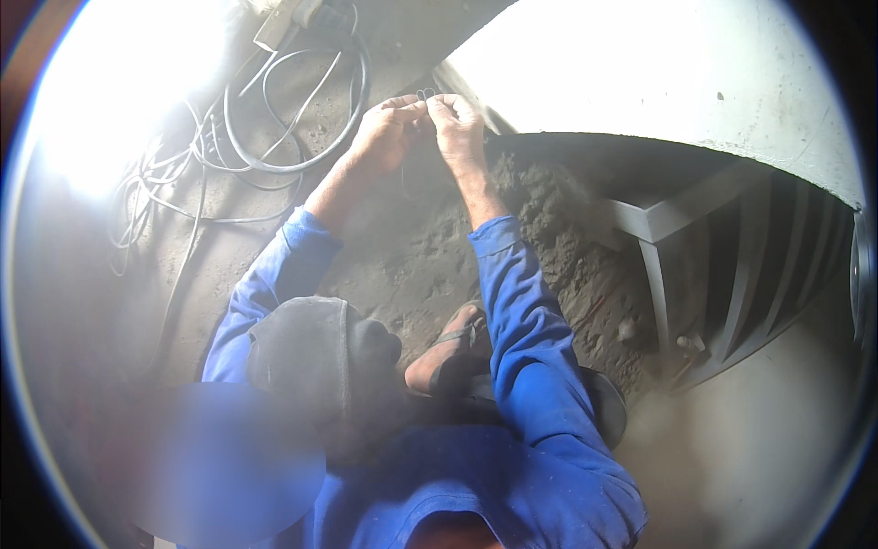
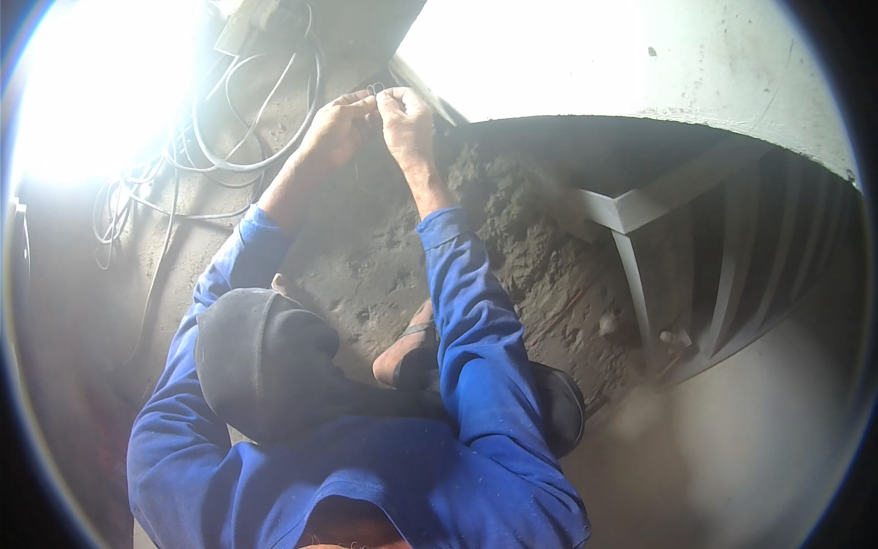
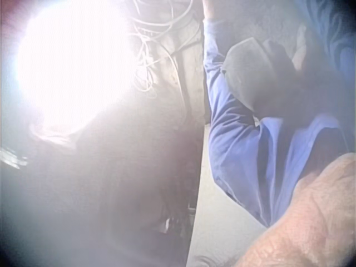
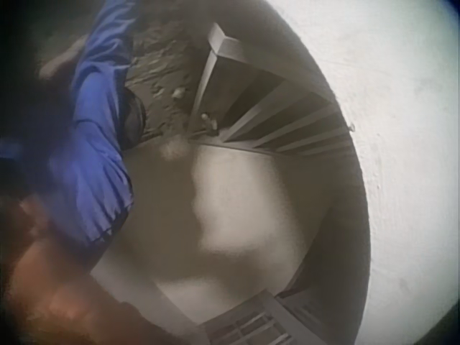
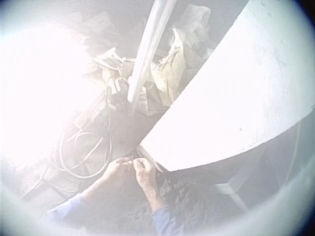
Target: The person is installing electrical wires along the floor and wall base in a construction area. They pull and position wires, then secure them to the wall using small fasteners.
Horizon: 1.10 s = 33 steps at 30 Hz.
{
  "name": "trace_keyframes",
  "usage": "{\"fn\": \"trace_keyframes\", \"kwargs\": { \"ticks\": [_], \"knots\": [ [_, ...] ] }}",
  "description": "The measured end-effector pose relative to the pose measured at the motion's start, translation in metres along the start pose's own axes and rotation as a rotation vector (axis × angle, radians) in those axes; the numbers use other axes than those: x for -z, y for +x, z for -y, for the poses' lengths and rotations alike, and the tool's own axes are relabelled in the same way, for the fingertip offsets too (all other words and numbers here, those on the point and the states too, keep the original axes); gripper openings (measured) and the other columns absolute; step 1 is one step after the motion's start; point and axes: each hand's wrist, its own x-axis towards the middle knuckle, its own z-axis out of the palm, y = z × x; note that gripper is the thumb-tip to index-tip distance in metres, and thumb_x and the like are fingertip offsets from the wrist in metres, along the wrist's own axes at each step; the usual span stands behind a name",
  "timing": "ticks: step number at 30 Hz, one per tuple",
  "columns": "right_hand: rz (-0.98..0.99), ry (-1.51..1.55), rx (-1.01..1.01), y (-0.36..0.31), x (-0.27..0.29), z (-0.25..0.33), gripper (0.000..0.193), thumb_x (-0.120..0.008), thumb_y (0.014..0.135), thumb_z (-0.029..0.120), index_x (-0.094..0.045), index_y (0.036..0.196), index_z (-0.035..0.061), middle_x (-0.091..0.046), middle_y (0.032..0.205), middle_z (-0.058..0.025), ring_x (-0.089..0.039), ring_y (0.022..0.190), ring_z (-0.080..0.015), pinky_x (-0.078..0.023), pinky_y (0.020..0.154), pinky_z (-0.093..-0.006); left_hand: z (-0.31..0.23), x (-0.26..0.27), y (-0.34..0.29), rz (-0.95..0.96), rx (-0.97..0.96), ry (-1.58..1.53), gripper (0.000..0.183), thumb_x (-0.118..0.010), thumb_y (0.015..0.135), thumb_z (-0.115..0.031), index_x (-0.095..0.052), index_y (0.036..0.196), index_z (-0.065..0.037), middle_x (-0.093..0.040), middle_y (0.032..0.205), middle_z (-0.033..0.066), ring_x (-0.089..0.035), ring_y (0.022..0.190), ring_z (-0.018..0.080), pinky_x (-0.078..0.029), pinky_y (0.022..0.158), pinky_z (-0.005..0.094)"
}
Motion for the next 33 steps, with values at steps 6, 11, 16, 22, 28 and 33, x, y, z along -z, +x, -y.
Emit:
{"fn": "trace_keyframes", "kwargs": {
  "ticks": [6, 11, 16, 22, 28, 33],
  "knots": [
    [-0.004, -0.033, 0.022, -0.002, -0.003, -0.002, 0.017, -0.062, 0.090, 0.017, -0.066, 0.092, 0.0006, -0.065, 0.077, -0.0039, -0.058, 0.069, -0.0104, -0.048, 0.062, -0.0290, 0.000, 0.011, 0.008, -0.026, -0.007, 0.123, 0.020, -0.059, 0.091, -0.006, -0.061, 0.108, 0.003, -0.063, 0.093, 0.0051, -0.061, 0.091, 0.0120, -0.048, 0.078, 0.0256],
    [0.026, -0.165, 0.035, 0.000, -0.003, -0.001, 0.020, -0.062, 0.089, 0.019, -0.065, 0.092, -0.0006, -0.065, 0.076, -0.0072, -0.060, 0.070, -0.0140, -0.049, 0.064, -0.0311, -0.007, 0.009, 0.000, -0.108, -0.240, 0.599, 0.026, -0.067, 0.083, -0.011, -0.068, 0.106, 0.002, -0.066, 0.090, 0.0066, -0.059, 0.078, 0.0104, -0.048, 0.070, 0.0256],
    [0.035, -0.209, 0.019, 0.000, -0.004, -0.001, 0.022, -0.060, 0.088, 0.019, -0.065, 0.095, -0.0004, -0.067, 0.080, -0.0111, -0.063, 0.074, -0.0189, -0.050, 0.068, -0.0338, -0.012, 0.009, -0.003, -0.046, -0.384, 0.800, 0.028, -0.065, 0.085, -0.020, -0.069, 0.104, 0.000, -0.067, 0.089, 0.0057, -0.058, 0.079, 0.0101, -0.047, 0.070, 0.0271],
    [0.038, -0.137, 0.071, 0.000, -0.003, -0.005, 0.021, -0.060, 0.088, 0.017, -0.065, 0.098, -0.0011, -0.068, 0.087, -0.0120, -0.064, 0.080, -0.0196, -0.051, 0.072, -0.0340, -0.012, 0.003, -0.005, -0.043, -0.340, 0.707, 0.021, -0.063, 0.087, -0.016, -0.069, 0.100, 0.000, -0.067, 0.089, 0.0065, -0.060, 0.080, 0.0112, -0.047, 0.070, 0.0271],
    [0.054, -0.084, 0.117, -0.001, -0.002, -0.001, 0.020, -0.063, 0.088, 0.016, -0.065, 0.099, -0.0011, -0.068, 0.086, -0.0098, -0.064, 0.078, -0.0162, -0.050, 0.071, -0.0311, -0.005, 0.003, 0.003, -0.118, -0.241, 0.518, 0.018, -0.065, 0.088, -0.013, -0.067, 0.100, 0.000, -0.064, 0.086, 0.0032, -0.055, 0.077, 0.0093, -0.045, 0.069, 0.0259],
    [0.129, -0.061, 0.041, -0.002, 0.005, 0.011, 0.020, -0.064, 0.089, 0.016, -0.066, 0.098, -0.0010, -0.067, 0.083, -0.0061, -0.061, 0.076, -0.0117, -0.049, 0.069, -0.0278, -0.006, 0.010, 0.008, -0.057, -0.121, 0.338, 0.014, -0.065, 0.090, -0.013, -0.065, 0.097, -0.002, -0.062, 0.088, 0.0024, -0.055, 0.079, 0.0092, -0.044, 0.071, 0.0261]
  ]
}}
